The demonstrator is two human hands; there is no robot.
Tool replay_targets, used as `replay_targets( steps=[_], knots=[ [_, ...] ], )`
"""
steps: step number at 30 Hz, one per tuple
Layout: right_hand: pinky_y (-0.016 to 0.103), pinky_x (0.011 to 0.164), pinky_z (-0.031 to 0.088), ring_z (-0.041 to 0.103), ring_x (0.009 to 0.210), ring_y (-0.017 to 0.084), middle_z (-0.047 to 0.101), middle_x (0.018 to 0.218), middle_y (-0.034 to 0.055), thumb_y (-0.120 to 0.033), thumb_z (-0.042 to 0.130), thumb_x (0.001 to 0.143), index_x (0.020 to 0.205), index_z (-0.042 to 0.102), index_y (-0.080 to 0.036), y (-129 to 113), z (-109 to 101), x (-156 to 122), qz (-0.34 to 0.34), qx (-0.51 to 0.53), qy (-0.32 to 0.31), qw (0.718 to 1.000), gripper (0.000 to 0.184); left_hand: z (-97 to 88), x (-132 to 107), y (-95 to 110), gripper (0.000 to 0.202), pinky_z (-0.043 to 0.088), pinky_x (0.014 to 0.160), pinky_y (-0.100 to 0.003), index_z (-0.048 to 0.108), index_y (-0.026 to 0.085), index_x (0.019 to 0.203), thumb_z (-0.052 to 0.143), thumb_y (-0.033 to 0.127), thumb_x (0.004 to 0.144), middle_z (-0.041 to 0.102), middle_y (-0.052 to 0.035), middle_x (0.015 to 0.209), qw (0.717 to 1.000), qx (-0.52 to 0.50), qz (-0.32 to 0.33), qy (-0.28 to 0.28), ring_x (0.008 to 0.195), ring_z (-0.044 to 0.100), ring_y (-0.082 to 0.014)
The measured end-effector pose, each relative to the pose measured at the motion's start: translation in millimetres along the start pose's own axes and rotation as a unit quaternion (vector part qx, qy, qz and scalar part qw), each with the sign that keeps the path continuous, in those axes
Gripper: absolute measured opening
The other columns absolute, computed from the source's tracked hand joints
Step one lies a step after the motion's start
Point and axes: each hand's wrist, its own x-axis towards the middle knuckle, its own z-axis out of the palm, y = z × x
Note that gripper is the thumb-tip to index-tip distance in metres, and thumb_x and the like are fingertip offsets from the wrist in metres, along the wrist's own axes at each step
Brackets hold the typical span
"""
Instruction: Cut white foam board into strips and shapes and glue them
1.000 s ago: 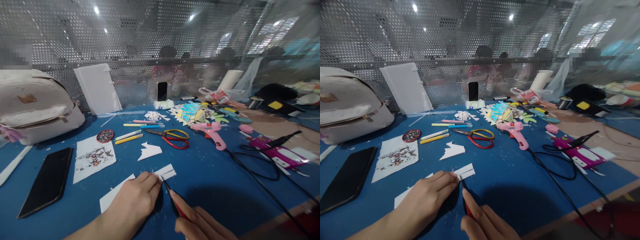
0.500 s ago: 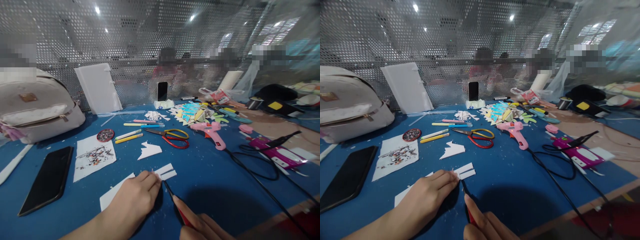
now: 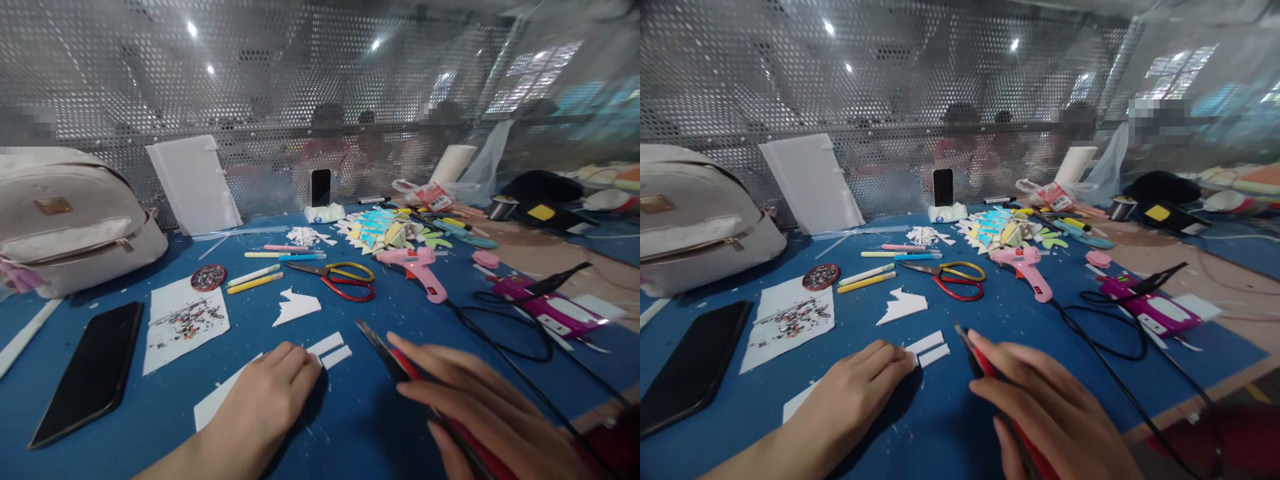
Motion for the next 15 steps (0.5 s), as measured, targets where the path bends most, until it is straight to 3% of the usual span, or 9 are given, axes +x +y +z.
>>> replay_targets(
  steps=[3, 6, 8, 11, 13, 15],
  knots=[
    [0.038, 0.096, 0.054, 0.068, 0.111, 0.026, 0.071, 0.123, 0.0053, -0.009, 0.046, 0.082, 0.123, 0.057, -0.030, 16.1, -7.4, 16.6, -0.019, 0.046, -0.040, 0.998, 0.047, 1.3, 2.5, -1.5, 0.028, 0.059, 0.079, -0.040, 0.049, 0.021, 0.121, 0.037, 0.007, 0.100, 0.064, -0.0055, 0.106, 0.998, -0.043, -0.034, 0.015, 0.093, 0.063, -0.0236],
    [0.036, 0.081, 0.055, 0.072, 0.091, 0.024, 0.074, 0.101, 0.0046, -0.006, 0.045, 0.077, 0.125, 0.054, -0.028, 30.0, -4.0, 36.6, -0.009, 0.087, -0.130, 0.988, 0.053, 3.3, 5.3, -4.2, 0.036, 0.057, 0.086, -0.038, 0.045, 0.024, 0.127, 0.036, 0.005, 0.098, 0.063, -0.0057, 0.113, 0.993, -0.094, -0.062, 0.023, 0.099, 0.063, -0.0222],
    [0.035, 0.074, 0.054, 0.071, 0.085, 0.024, 0.074, 0.096, 0.0044, -0.007, 0.049, 0.080, 0.117, 0.057, -0.025, 39.7, 2.8, 52.0, 0.017, 0.074, -0.206, 0.976, 0.043, 5.1, 6.2, -6.2, 0.043, 0.056, 0.089, -0.036, 0.042, 0.026, 0.130, 0.037, 0.002, 0.094, 0.060, -0.0067, 0.120, 0.989, -0.127, -0.075, 0.027, 0.104, 0.063, -0.0213],
    [0.036, 0.071, 0.053, 0.070, 0.086, 0.027, 0.073, 0.095, 0.0053, -0.025, 0.056, 0.094, 0.108, 0.060, -0.022, 52.9, 14.4, 75.0, 0.052, 0.051, -0.298, 0.952, 0.015, 8.1, 5.5, -8.8, 0.056, 0.055, 0.092, -0.036, 0.039, 0.029, 0.134, 0.041, -0.002, 0.087, 0.055, -0.0066, 0.130, 0.979, -0.173, -0.102, 0.023, 0.111, 0.061, -0.0213],
    [0.040, 0.078, 0.054, 0.068, 0.094, 0.029, 0.071, 0.105, 0.0088, -0.032, 0.060, 0.096, 0.113, 0.061, -0.019, 58.1, 20.4, 87.3, 0.044, 0.028, -0.303, 0.952, 0.021, 9.4, 4.2, -9.9, 0.061, 0.055, 0.094, -0.037, 0.038, 0.031, 0.134, 0.045, -0.002, 0.083, 0.054, -0.0058, 0.131, 0.973, -0.197, -0.117, 0.025, 0.115, 0.059, -0.0218],
    [0.044, 0.090, 0.051, 0.064, 0.108, 0.031, 0.066, 0.120, 0.0133, -0.030, 0.062, 0.095, 0.121, 0.060, -0.017, 58.0, 24.2, 95.9, 0.007, 0.007, -0.271, 0.962, 0.029, 9.4, 3.3, -10.3, 0.060, 0.053, 0.097, -0.040, 0.037, 0.032, 0.134, 0.048, 0.001, 0.083, 0.054, -0.0057, 0.131, 0.970, -0.208, -0.122, 0.028, 0.118, 0.058, -0.0230]
  ],
)
